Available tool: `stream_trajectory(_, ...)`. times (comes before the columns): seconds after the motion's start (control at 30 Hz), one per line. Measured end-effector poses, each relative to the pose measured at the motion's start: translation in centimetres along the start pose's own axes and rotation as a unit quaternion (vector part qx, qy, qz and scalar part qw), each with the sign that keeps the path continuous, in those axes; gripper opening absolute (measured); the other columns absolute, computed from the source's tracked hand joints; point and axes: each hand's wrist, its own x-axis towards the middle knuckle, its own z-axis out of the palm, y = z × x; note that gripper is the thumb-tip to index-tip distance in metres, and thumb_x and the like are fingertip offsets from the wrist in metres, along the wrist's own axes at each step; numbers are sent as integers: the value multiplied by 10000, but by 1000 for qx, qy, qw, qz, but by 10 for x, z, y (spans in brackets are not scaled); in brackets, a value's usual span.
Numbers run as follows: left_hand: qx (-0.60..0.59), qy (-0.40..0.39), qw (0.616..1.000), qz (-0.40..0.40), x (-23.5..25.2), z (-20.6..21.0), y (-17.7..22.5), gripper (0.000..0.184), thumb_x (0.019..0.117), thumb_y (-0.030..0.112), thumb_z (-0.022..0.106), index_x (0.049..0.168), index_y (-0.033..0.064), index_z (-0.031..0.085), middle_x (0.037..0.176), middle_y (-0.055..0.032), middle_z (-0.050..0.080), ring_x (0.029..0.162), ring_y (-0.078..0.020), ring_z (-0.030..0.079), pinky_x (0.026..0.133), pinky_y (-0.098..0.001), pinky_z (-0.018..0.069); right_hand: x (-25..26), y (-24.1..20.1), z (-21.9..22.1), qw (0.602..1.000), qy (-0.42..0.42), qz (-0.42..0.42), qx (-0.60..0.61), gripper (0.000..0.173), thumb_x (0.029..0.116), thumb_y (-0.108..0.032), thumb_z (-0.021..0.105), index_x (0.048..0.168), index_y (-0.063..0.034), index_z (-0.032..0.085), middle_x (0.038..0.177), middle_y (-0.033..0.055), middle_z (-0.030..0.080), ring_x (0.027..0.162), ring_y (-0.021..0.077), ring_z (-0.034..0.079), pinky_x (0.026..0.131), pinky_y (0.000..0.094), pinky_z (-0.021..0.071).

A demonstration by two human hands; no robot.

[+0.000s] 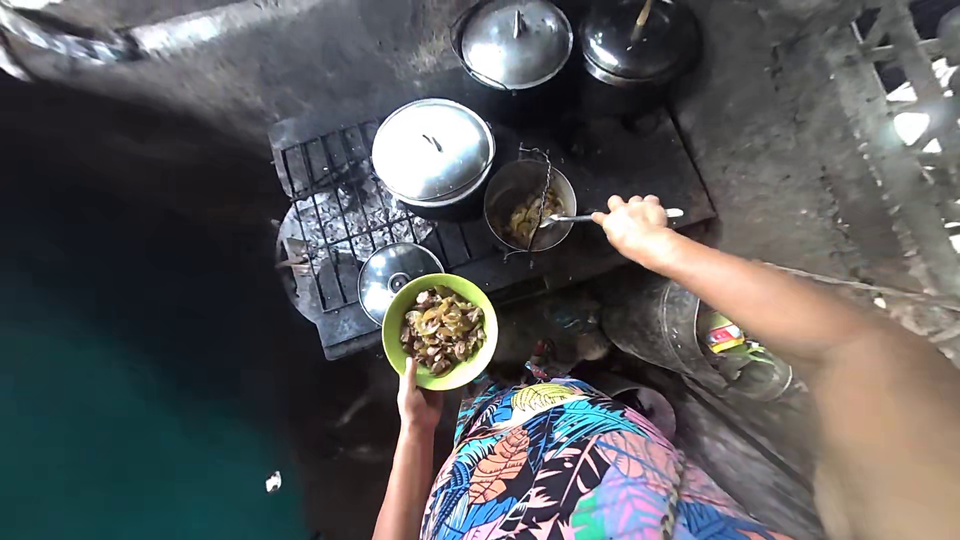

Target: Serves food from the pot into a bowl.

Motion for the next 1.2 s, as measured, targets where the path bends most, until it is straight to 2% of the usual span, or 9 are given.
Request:
stream_trajectory(0.2, 13, -9, 1000, -3, 4, -3, 10, 379, 1124, 264, 194, 1404, 100, 389, 1119, -66, 680, 1001, -149, 701, 841, -365, 608, -14, 43, -6, 993, 68, -17, 92, 448, 1058, -98, 465, 1422, -306, 624, 1208, 268, 663, 1140, 470, 612, 947, 626, 418)
stream_trajectory(0.37, 19, -8, 1000, 1, 0, 4, 8, 347, 1122, 240, 205, 1355, 101, 421, 1075, -45, 699, 966, -130, 714, 825, -343, 618, 22, 35, 21, 966, 155, -66, 196, 454, 1048, -82, 466, 1422, -278, 630, 1153, 289, 672, 1116, 496, 615, 953, 656, 411)
stream_trajectory(0.47, 23, 2, 1000, 0, -4, 13, 5, 340, 1122, 245, 213, 1335, 107, 439, 1054, -34, 704, 946, -123, 718, 804, -335, 622, 51, 9, 41, 958, 143, -95, 229, 477, 1040, -53, 465, 1427, -282, 625, 1163, 286, 671, 1131, 488, 612, 984, 644, 410)
stream_trajectory(0.53, 25, -5, 1000, 2, -6, 20, 2, 350, 1122, 253, 203, 1334, 101, 436, 1047, -35, 706, 946, -123, 720, 806, -338, 623, 61, 3, 54, 961, 144, -129, 197, 514, 1016, 0, 470, 1416, -276, 635, 1121, 275, 673, 1087, 472, 620, 953, 612, 420)
stream_trajectory(0.7, 35, -2, 999, -13, -10, 27, -13, 372, 1114, 249, 187, 1335, 114, 454, 1044, -56, 703, 941, -149, 709, 807, -354, 607, 65, 39, 59, 964, 175, -156, 122, 580, 957, 66, 496, 1417, -261, 625, 1111, 344, 634, 1055, 573, 587, 882, 718, 395)
stream_trajectory(0.8, 28, -16, 999, -13, -7, 30, -20, 384, 1110, 249, 214, 1414, 126, 413, 1115, -68, 693, 989, -159, 700, 850, -363, 597, 62, 43, 52, 958, 198, -154, 142, 519, 1024, -8, 447, 1437, -276, 609, 1144, 343, 633, 1083, 565, 585, 904, 699, 388)
stream_trajectory(0.97, 13, -25, 999, -15, -5, 37, -27, 382, 1116, 246, 223, 1430, 124, 402, 1126, -80, 689, 999, -167, 700, 861, -362, 595, 64, 66, 68, 927, 260, -254, 96, 484, 1003, 23, 498, 1348, -260, 687, 1002, 293, 665, 928, 529, 626, 830, 670, 422)
stream_trajectory(1.1, 0, -24, 1000, -14, -3, 38, -26, 369, 1112, 223, 197, 1366, 91, 431, 1072, -80, 697, 969, -168, 708, 849, -374, 603, 56, 102, 59, 939, 270, -192, 97, 475, 1007, 5, 495, 1346, -265, 688, 1062, 291, 670, 978, 528, 620, 873, 675, 403)
stream_trajectory(1.2, 3, -25, 1000, -15, -2, 38, -24, 383, 1117, 235, 188, 1407, 84, 389, 1107, -86, 683, 995, -170, 701, 865, -378, 598, 50, 82, 42, 957, 205, -89, 184, 469, 1045, -55, 449, 1429, -261, 621, 1173, 325, 647, 1098, 538, 604, 939, 691, 385)
